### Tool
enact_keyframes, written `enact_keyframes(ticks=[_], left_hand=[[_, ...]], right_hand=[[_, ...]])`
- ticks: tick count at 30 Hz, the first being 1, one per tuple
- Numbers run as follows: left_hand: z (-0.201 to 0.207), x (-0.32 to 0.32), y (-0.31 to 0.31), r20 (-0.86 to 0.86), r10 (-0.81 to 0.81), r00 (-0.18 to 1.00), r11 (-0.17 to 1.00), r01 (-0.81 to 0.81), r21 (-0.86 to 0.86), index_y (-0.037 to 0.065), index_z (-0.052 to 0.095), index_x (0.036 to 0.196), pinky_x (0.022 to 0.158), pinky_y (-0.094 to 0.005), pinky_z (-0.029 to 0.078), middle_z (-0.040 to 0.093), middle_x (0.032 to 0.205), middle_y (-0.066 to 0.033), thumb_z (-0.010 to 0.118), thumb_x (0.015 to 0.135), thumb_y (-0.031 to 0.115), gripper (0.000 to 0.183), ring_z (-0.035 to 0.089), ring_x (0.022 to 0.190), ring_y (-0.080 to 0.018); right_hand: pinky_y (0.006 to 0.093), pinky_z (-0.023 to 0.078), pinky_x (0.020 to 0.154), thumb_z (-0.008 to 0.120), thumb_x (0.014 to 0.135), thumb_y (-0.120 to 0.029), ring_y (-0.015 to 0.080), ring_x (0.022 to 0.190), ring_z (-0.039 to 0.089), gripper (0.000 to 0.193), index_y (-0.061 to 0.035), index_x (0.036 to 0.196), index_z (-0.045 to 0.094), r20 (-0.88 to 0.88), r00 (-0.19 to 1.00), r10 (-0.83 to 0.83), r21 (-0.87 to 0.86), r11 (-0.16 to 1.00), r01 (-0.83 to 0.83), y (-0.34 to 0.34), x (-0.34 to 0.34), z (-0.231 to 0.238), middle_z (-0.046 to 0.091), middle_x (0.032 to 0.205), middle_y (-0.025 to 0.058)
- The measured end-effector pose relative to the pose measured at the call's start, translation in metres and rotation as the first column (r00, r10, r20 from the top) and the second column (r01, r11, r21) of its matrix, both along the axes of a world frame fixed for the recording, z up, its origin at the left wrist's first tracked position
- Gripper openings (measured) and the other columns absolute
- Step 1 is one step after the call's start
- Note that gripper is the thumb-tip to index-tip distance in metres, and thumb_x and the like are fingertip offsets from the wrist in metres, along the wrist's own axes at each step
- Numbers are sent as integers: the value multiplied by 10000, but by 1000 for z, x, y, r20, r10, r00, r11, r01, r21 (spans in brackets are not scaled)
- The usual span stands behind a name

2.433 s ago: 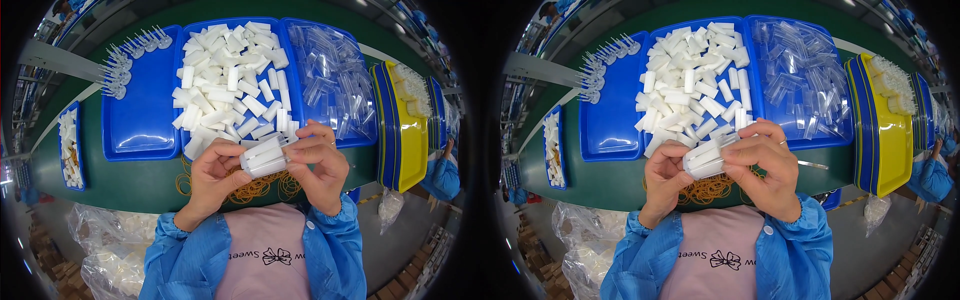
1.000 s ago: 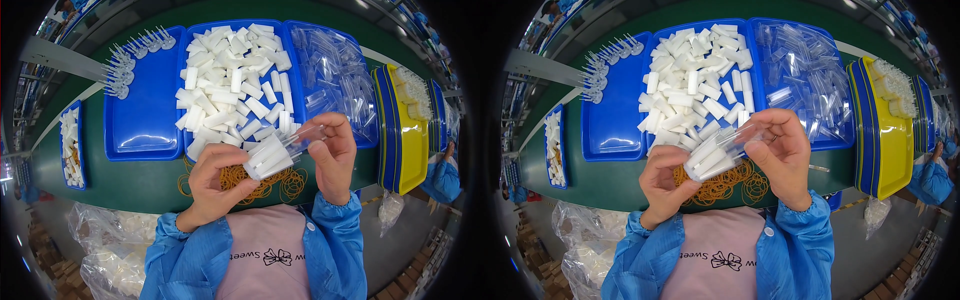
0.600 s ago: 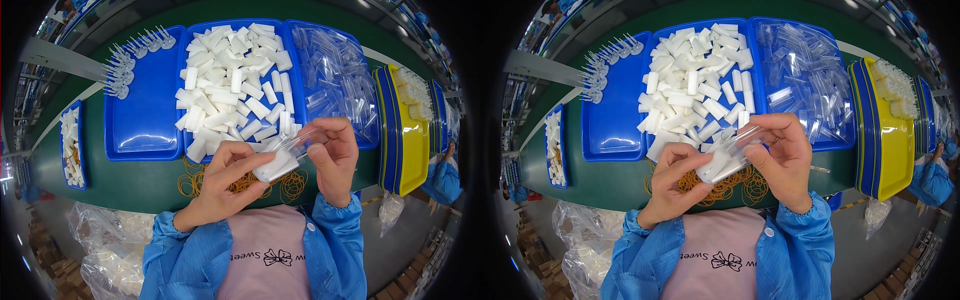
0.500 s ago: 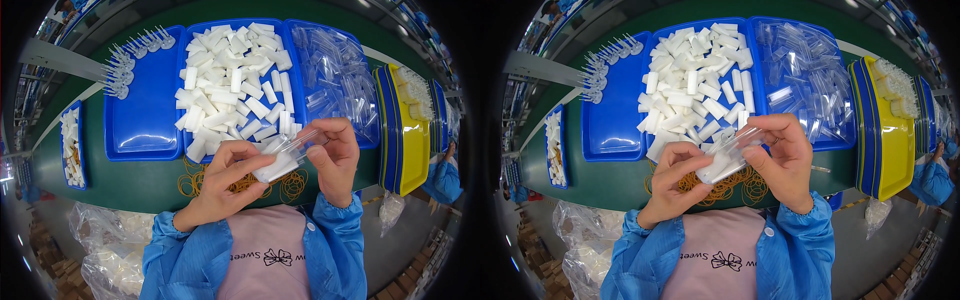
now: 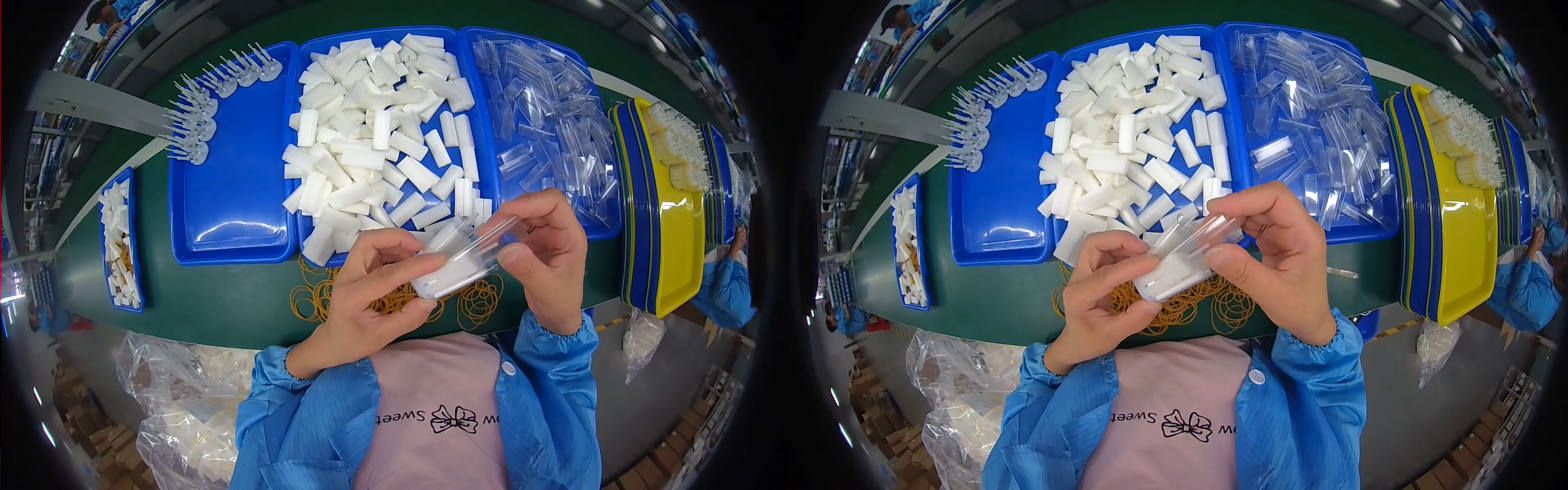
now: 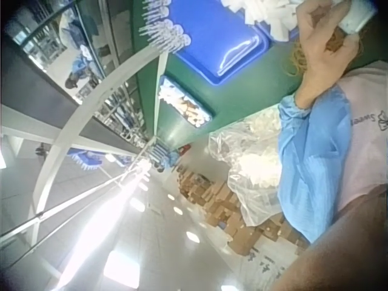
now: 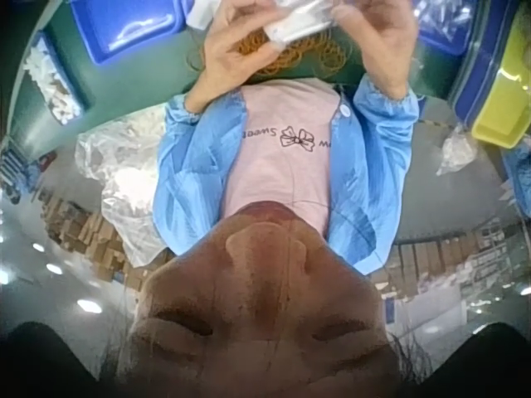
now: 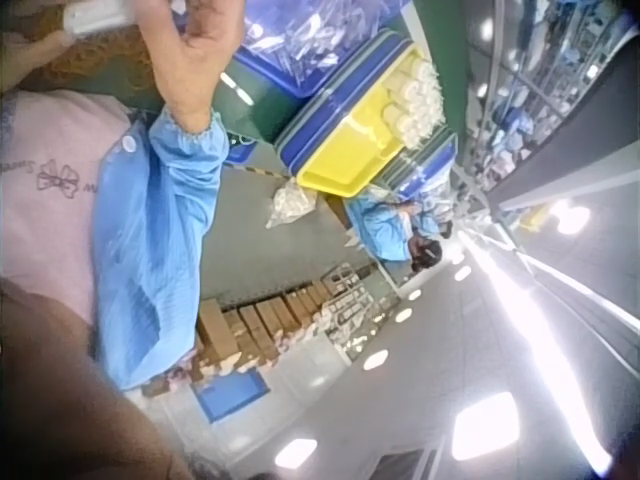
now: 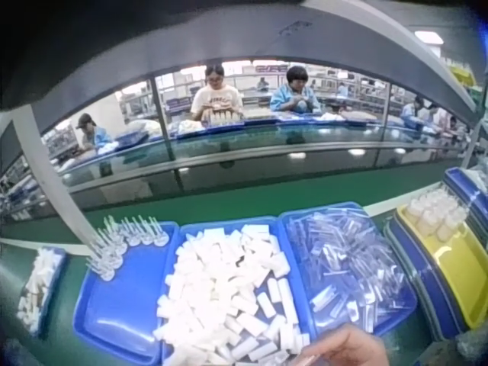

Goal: The person fits clear plastic sleeves over white components by hand, bundles the parts together, secures them with a rubber band, and aligns the components using tweezers.

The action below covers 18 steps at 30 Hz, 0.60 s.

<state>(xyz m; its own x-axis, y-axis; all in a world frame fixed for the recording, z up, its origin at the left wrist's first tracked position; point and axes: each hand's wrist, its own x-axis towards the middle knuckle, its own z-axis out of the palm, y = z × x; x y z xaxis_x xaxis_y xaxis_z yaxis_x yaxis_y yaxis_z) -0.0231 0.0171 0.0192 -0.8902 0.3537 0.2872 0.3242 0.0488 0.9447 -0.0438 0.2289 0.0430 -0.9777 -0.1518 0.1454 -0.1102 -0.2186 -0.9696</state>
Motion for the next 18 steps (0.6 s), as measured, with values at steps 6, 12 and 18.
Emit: enact_keyframes(ticks=[6, 12, 18], left_hand=[[-2, 2, 1, -3, 21, 1000, 1000, -21, -9, 31, 618, 1126, 826, -299, 437, 449, 1109, -106, 685, 682, 0, 449, 506, 970, -203], [3, -3, 3, 171, -78, 982, 989, 56, 134, 48, 373, 1345, 907, -350, 387, 422, 1239, -143, 705, 703, 120, 726, 461, 1096, -235], [-1, -4, 7, 677, -519, 522, 809, 45, 586, 47, 158, 1429, 933, -324, 370, 430, 1291, -153, 592, 860, 292, 756, 464, 1128, -211]], right_hand=[[289, 442, 845, 677, 773, -23, 155, 902, 582, 331, 31, 1061, 523, -79, 997, -9, 202, 979, 25, -1, 3, 1, 595, 961, 102], [287, 441, 831, 665, 759, -3, 148, 907, 574, 289, 33, 1021, 546, 57, 998, 31, -16, 999, -30, -1, 0, 1, 595, 933, 89], [302, 430, 829, 652, 733, -11, 183, 915, 565, 360, 20, 1077, 552, 31, 974, 225, 247, 943, -225, 5, -2, 8, 592, 984, 94]])
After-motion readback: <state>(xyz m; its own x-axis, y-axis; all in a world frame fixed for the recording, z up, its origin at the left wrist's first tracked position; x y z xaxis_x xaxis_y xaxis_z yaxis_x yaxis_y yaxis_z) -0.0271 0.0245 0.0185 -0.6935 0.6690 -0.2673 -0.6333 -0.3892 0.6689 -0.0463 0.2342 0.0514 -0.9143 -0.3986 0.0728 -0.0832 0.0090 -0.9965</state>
